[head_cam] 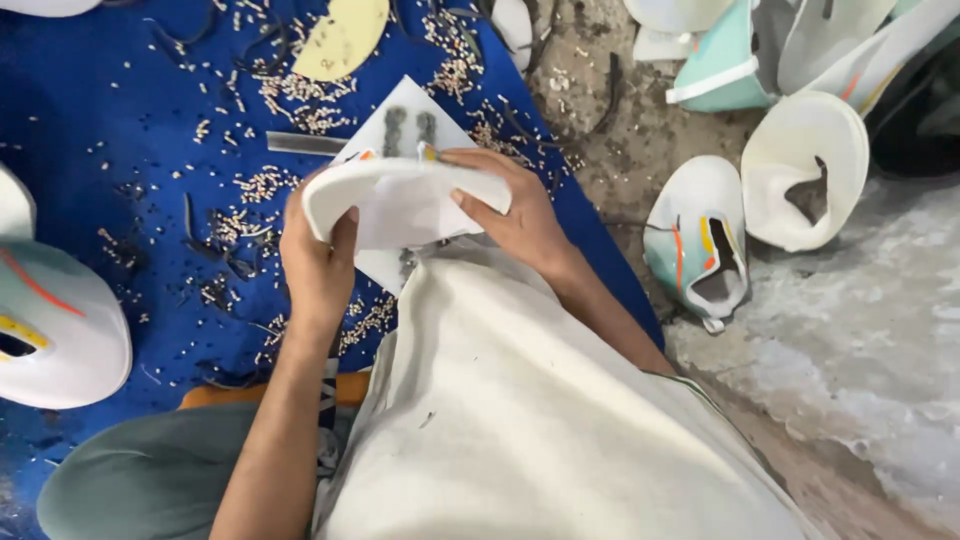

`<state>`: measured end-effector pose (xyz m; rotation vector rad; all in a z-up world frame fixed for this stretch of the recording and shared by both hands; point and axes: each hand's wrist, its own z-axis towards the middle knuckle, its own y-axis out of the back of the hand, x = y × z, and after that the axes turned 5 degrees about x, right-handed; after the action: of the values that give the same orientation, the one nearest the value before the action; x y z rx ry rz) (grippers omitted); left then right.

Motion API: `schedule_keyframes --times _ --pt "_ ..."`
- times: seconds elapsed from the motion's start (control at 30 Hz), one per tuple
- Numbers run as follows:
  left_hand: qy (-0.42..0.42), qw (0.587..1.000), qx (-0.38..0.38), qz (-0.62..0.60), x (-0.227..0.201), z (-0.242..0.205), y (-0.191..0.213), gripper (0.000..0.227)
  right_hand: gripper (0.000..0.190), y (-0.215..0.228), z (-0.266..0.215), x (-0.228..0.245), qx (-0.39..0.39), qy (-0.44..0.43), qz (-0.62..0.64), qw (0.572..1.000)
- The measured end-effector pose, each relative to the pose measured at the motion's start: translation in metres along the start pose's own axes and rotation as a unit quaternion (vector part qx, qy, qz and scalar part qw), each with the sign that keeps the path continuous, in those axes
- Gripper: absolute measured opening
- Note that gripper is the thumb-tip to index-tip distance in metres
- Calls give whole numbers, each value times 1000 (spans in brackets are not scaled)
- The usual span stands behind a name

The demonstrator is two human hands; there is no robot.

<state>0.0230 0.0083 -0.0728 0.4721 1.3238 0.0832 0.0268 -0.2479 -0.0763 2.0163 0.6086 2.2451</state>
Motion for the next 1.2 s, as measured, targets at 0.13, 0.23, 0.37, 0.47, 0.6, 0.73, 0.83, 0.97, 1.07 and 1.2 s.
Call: schedule_keyframes --times 0.13,0.23,0.37,0.47,0.6,0.73,0.83,0.97,1.07,1.2 --pt "18 987 -105 123 13 -38 -12 50 39 -9 1 -20 -53 -109 -9 993" --pt "-57 982 -15 180 -9 -45 -33 59 38 -15 -7 -28 -89 -133 -18 987" --pt "-50 974 136 172 -1 -17 -66 79 37 -27 -27 -39 -100 -67 -3 993" --pt "-66 931 194 301 32 -30 -88 73 34 -37 -28 -57 -115 -37 1 993" --pt "-50 924 181 333 40 -36 -95 64 30 -45 -30 -48 -105 -63 -32 992" --pt "-91 928 205 297 58 -36 -77 55 33 -53 -18 -2 -99 -105 -85 986" --pt "6 956 226 188 19 -43 -40 49 37 -40 -17 10 -94 -95 -95 987" --pt "-23 983 -15 180 -30 -56 6 43 44 -15 -26 16 -38 -7 -96 995" --pt "-62 962 -257 65 -44 -38 17 60 56 -14 -22 38 37 -52 -105 992" --pt "95 994 -62 -2 -31 18 30 46 55 -2 0 27 75 -65 -162 982"
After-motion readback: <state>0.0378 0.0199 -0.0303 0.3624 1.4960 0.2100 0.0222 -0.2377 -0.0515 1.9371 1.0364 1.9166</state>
